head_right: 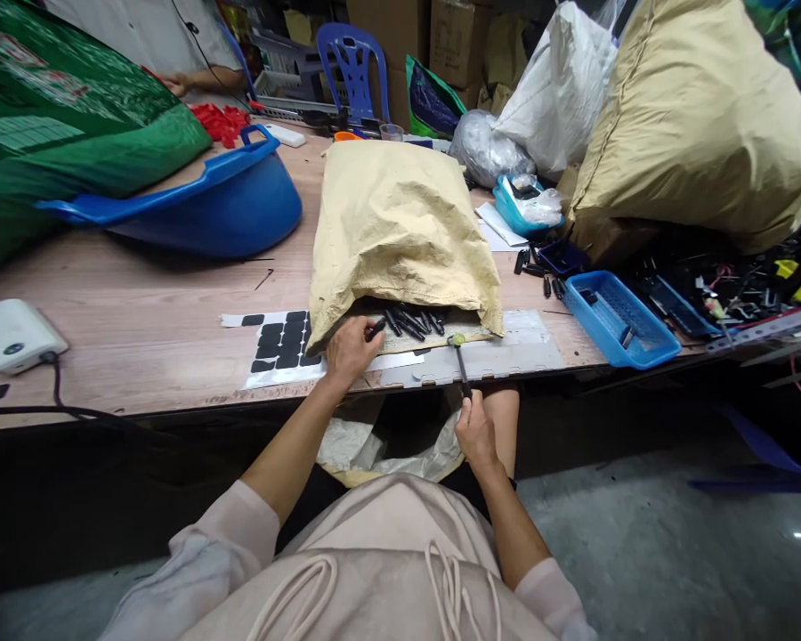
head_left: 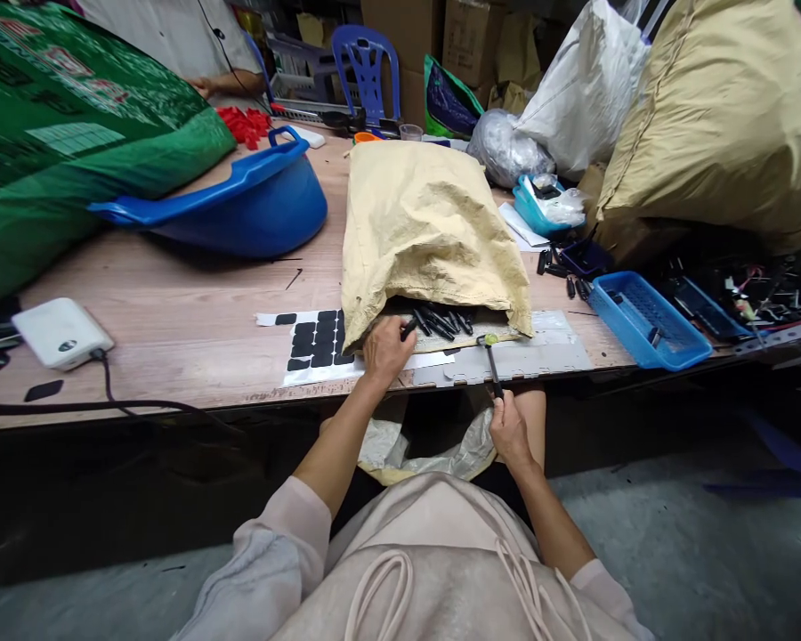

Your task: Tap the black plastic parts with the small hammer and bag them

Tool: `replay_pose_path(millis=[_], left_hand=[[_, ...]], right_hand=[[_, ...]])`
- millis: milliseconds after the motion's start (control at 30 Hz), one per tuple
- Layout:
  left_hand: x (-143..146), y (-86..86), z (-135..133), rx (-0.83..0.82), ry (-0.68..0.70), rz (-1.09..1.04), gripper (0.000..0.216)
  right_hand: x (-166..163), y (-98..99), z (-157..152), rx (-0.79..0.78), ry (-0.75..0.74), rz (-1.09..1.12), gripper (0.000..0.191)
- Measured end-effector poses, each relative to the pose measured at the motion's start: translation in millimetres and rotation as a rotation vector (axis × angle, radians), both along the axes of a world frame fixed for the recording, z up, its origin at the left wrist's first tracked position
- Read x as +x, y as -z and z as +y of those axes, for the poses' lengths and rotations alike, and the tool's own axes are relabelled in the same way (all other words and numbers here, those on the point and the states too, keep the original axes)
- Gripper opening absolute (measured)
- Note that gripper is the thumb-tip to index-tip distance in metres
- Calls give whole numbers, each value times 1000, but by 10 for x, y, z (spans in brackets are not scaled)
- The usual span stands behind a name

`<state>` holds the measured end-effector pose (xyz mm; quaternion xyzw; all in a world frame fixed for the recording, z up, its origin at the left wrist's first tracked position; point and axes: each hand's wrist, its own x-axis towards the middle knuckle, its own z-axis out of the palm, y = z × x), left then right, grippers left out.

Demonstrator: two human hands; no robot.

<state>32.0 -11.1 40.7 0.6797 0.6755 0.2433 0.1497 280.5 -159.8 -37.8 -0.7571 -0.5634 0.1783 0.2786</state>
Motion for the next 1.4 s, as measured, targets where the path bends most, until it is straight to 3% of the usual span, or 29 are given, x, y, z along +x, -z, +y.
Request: replay_pose_path(millis=[133,233,400,633,933,1167,1400], left_hand=[[208,121,-182,134,367,-36,15],[360,233,-185,103,463,-64,14],[372,377,-114,97,455,-169,16],[348,413,-79,62,422,-258,12],[332,443,-55,32,434,-300,14],[341,436,-52,35,434,-313,14],[345,432,-68,47,420,-302,13]], right_hand=[[0,-8,3,34,-5,10,34],[9,-6,-5,47,-15,-3,34],[18,-2,-46,34,0,-26,35],[49,-116,-84,80,-32,136,43],[-113,-325,-153,174,-201,133,44],[-82,-270,-119,107,-225,84,43],[-64,-224,-143,196,-135,124,45]])
